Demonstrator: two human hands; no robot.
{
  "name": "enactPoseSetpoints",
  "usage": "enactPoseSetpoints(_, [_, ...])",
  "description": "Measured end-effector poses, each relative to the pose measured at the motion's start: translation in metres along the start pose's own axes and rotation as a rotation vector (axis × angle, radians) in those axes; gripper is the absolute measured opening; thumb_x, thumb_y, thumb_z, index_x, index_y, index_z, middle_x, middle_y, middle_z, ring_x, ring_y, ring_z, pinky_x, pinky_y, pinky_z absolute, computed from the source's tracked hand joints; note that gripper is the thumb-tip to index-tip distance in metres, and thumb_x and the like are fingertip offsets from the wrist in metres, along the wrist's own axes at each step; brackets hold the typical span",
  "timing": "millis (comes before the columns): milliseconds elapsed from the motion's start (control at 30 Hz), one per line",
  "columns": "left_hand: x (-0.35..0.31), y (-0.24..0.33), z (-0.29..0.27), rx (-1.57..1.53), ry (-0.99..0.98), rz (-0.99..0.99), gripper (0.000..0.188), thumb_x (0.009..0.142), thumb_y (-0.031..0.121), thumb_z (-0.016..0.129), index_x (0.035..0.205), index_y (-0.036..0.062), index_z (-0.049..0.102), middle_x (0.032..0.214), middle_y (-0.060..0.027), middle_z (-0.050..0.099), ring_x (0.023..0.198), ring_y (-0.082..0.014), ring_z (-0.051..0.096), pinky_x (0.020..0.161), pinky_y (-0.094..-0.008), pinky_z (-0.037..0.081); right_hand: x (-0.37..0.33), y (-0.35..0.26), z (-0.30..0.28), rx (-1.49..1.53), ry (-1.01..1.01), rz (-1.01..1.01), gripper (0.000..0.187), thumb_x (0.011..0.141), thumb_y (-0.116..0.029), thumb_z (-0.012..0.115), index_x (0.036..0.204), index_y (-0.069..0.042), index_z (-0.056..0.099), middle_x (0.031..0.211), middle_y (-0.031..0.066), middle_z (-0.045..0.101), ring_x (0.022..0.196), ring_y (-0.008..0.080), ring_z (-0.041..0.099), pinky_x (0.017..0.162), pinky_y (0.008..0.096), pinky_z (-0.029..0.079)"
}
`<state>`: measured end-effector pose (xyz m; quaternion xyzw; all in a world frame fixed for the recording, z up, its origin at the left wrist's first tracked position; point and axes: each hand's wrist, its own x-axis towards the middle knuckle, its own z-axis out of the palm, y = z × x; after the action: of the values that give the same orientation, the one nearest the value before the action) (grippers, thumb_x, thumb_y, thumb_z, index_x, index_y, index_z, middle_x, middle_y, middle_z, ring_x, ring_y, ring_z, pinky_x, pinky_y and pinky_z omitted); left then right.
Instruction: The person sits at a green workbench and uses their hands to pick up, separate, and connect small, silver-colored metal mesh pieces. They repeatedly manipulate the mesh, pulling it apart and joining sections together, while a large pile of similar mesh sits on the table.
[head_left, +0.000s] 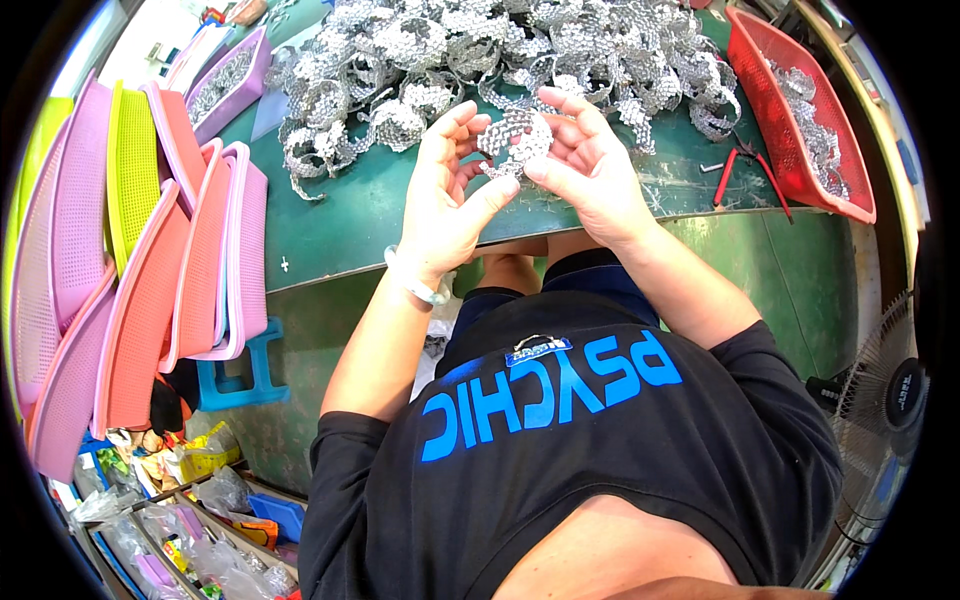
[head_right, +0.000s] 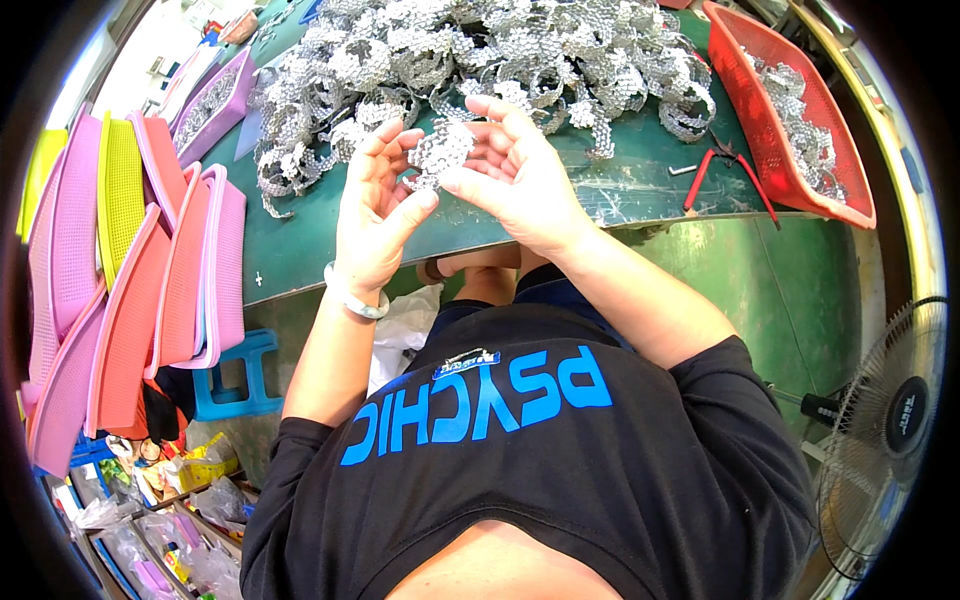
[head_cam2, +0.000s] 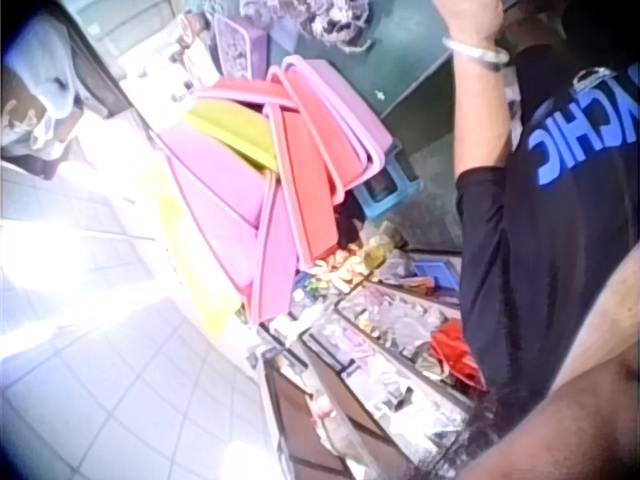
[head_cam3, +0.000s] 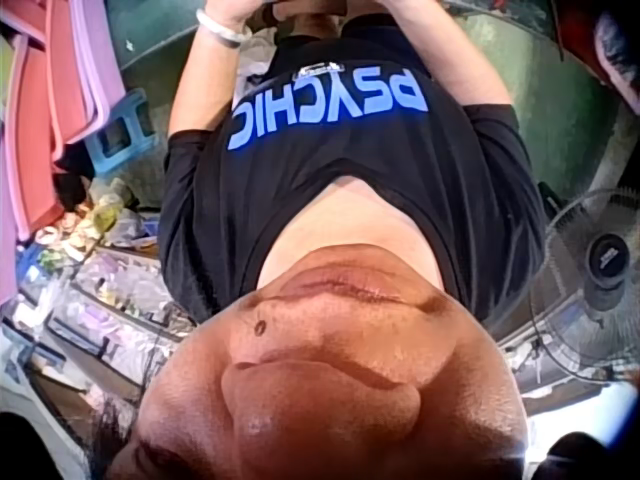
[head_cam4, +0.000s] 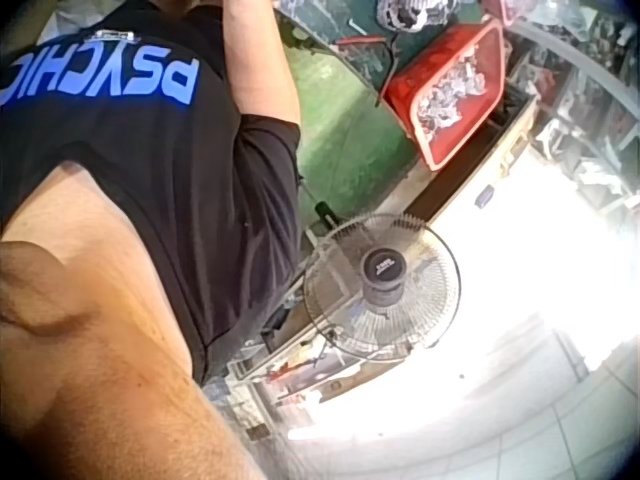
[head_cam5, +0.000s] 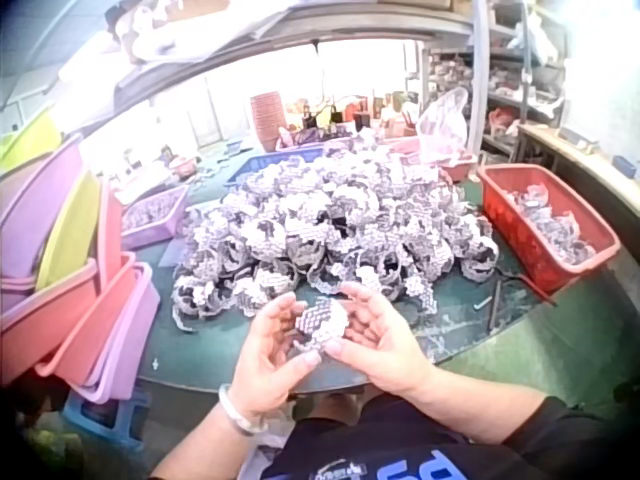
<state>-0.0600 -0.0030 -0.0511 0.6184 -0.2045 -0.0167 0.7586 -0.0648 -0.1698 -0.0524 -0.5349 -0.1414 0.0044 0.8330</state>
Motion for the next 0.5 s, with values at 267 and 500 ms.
enactPoseSetpoints(267, [0.0004, 0.0018, 0.0013, -0.040, 0.022, -0.007, 0.071, 0.072, 0.000, 0.069, 0.132, 0.0021, 0.031, 0.120, -0.0127, 0.042, 0.107, -0.0188, 0.045, 0.091, -0.0316, 0.040, -0.0001, 0.0066, 0.0034, 0.086, 0.007, -0.006, 0.063, 0.078, -0.002, 0.066, 0.130, 0.000, 0.031, 0.115, 0.0124, 0.049, 0.105, 0.0165, 0.050, 0.093, 0.0293, 0.042])
enactPoseSetpoints(500, [0.0007, 0.0031, 0.0013, -0.062, 0.046, -0.018, 0.066, 0.074, -0.002, 0.065, 0.131, 0.0009, 0.031, 0.119, -0.0129, 0.043, 0.104, -0.0175, 0.048, 0.087, -0.0297, 0.045, -0.0002, 0.0081, 0.0048, 0.125, 0.022, 0.054, 0.060, 0.079, -0.003, 0.065, 0.128, 0.002, 0.032, 0.115, 0.0120, 0.050, 0.104, 0.0155, 0.050, 0.092, 0.0281, 0.042])
